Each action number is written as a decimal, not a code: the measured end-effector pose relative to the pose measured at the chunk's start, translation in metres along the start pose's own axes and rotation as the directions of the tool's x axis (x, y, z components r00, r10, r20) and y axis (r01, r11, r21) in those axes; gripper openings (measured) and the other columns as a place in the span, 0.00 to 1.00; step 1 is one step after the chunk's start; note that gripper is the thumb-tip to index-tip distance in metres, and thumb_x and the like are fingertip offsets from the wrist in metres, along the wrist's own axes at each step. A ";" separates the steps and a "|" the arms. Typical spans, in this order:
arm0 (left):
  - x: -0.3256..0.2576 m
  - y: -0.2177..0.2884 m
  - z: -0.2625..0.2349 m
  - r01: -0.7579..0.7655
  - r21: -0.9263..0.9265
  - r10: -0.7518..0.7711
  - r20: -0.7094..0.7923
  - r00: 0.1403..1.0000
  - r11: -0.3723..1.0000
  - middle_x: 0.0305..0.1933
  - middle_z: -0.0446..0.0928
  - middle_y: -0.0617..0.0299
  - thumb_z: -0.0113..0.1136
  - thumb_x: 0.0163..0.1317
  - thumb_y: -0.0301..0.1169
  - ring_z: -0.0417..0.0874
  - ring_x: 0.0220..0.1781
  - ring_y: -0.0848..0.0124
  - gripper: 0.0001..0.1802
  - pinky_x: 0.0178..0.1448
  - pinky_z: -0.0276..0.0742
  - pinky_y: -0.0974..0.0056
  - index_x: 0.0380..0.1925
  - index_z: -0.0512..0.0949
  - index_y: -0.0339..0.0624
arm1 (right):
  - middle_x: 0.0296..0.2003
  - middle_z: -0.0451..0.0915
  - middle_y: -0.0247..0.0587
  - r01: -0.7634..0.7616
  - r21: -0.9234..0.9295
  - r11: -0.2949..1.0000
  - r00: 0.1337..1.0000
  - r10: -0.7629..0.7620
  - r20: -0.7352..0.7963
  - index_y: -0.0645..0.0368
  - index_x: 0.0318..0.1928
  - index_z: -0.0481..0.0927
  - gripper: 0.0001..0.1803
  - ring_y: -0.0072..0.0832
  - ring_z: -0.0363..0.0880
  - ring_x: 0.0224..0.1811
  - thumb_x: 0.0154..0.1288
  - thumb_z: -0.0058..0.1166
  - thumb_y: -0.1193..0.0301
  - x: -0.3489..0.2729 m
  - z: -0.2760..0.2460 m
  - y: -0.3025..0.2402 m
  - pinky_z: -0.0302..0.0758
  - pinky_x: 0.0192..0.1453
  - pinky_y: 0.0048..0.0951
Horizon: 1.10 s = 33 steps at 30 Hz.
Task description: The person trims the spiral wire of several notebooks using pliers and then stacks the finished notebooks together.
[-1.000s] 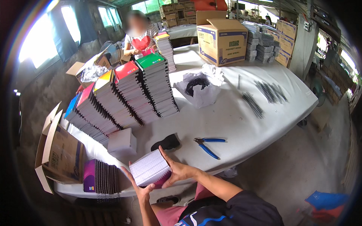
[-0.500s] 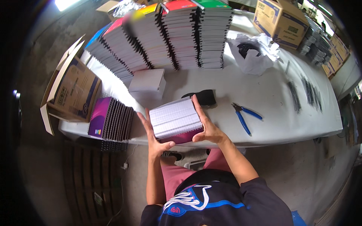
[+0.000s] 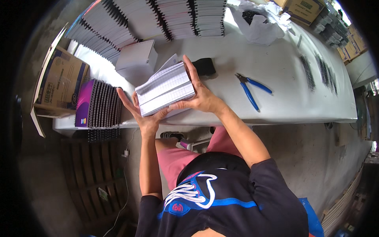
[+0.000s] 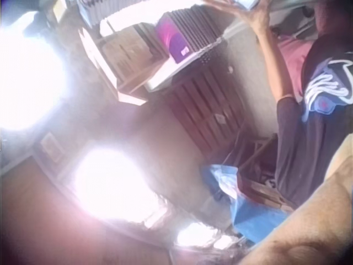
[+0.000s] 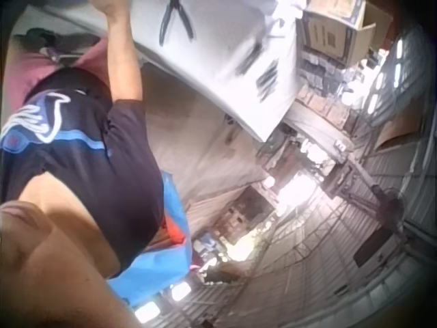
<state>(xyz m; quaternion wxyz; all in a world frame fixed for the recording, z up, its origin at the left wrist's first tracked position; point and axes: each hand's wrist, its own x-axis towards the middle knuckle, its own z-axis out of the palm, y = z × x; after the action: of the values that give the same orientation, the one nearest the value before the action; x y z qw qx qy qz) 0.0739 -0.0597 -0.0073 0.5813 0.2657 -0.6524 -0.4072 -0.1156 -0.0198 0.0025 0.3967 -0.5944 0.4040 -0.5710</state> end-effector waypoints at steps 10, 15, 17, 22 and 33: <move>-0.002 0.003 -0.021 0.014 0.127 -0.025 0.081 0.996 0.992 0.61 0.59 0.48 0.85 0.21 0.44 0.68 0.60 0.57 0.90 0.67 0.63 0.55 0.66 0.14 0.45 | 0.72 0.43 0.51 0.006 -0.053 0.999 1.000 -0.004 0.031 0.60 0.72 0.28 0.78 0.35 0.43 0.74 0.35 0.74 0.45 -0.014 0.020 -0.003 0.42 0.74 0.33; -0.005 0.011 -0.014 0.213 0.045 -0.216 0.054 0.975 0.976 0.58 0.62 0.50 0.84 0.23 0.37 0.68 0.60 0.58 0.86 0.67 0.63 0.57 0.67 0.18 0.39 | 0.72 0.40 0.55 -0.091 0.122 0.988 0.991 0.102 -0.084 0.62 0.72 0.30 0.70 0.38 0.39 0.75 0.47 0.52 0.29 -0.012 0.028 -0.007 0.40 0.75 0.37; -0.007 0.012 -0.013 0.299 -0.035 -0.298 0.020 0.954 0.954 0.58 0.63 0.50 0.84 0.24 0.35 0.69 0.60 0.58 0.84 0.66 0.64 0.58 0.68 0.21 0.38 | 0.72 0.40 0.57 -0.109 0.061 0.992 0.989 0.114 -0.092 0.64 0.71 0.31 0.69 0.41 0.38 0.75 0.48 0.47 0.27 -0.014 0.037 -0.023 0.41 0.75 0.39; -0.012 0.012 -0.006 0.232 0.041 -0.233 0.026 0.972 0.972 0.55 0.64 0.52 0.84 0.25 0.35 0.70 0.57 0.59 0.83 0.66 0.63 0.58 0.68 0.23 0.35 | 0.71 0.39 0.58 -0.045 0.074 0.996 0.991 0.054 -0.122 0.65 0.70 0.25 0.70 0.42 0.43 0.74 0.50 0.53 0.32 -0.037 0.047 -0.035 0.44 0.74 0.39; -0.012 0.009 -0.001 0.131 0.203 -0.126 -0.036 0.991 0.970 0.57 0.64 0.52 0.84 0.23 0.41 0.68 0.59 0.59 0.84 0.66 0.62 0.57 0.69 0.25 0.36 | 0.66 0.11 0.68 0.063 -0.258 0.964 0.996 -0.077 -0.043 0.66 0.65 0.12 0.78 0.57 0.12 0.72 0.44 0.66 0.44 -0.089 0.082 -0.016 0.31 0.73 0.54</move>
<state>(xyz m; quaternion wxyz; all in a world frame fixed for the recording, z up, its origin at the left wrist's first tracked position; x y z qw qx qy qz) 0.0781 -0.0453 -0.0065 0.5308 0.3706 -0.6656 -0.3712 -0.0352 0.0699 -0.0175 0.2856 -0.6394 0.4633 -0.5430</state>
